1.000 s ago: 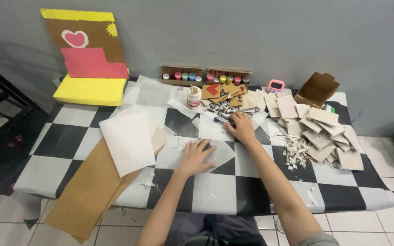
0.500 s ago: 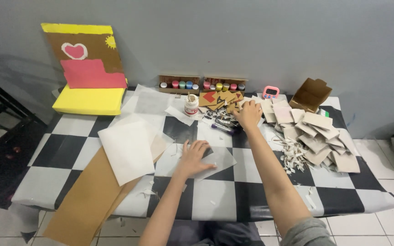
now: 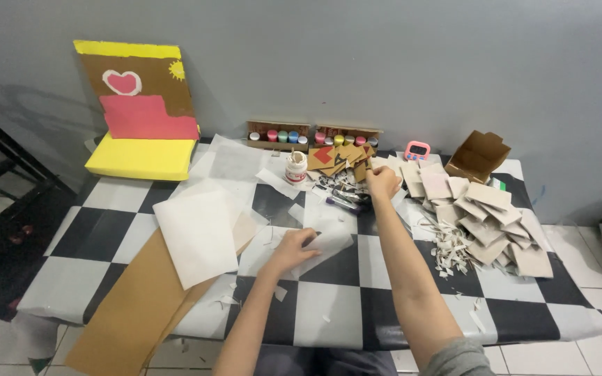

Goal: Cutting and folding small cardboard pieces to prepare components for a craft project.

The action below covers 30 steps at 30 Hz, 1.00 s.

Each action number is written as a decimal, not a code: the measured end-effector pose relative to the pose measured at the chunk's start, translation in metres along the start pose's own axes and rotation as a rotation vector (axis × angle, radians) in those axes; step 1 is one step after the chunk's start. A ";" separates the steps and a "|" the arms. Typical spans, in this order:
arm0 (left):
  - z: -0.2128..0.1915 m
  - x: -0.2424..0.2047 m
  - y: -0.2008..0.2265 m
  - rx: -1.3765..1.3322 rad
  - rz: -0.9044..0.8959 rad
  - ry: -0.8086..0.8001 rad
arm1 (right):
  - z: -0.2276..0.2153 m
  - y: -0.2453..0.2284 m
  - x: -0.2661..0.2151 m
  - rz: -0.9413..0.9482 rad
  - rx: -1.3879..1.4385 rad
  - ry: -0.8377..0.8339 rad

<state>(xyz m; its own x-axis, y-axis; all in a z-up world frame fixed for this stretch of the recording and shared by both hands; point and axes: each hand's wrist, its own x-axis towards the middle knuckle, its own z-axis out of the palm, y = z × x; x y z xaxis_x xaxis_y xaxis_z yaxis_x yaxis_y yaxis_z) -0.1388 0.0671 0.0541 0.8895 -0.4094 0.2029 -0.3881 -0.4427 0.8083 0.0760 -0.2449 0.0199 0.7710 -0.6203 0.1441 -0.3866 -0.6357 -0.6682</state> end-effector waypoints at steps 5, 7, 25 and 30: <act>-0.043 -0.002 0.032 -0.269 -0.178 -0.034 | -0.014 0.056 0.044 0.046 0.310 0.237; -0.057 0.000 0.048 -0.313 -0.197 -0.041 | -0.033 0.072 0.045 0.064 0.409 0.335; -0.061 0.046 0.078 -0.439 0.010 -0.216 | -0.156 -0.018 -0.194 0.111 1.134 -0.690; -0.026 0.043 0.049 -1.445 -0.153 0.118 | -0.154 -0.035 -0.207 0.118 1.256 -0.434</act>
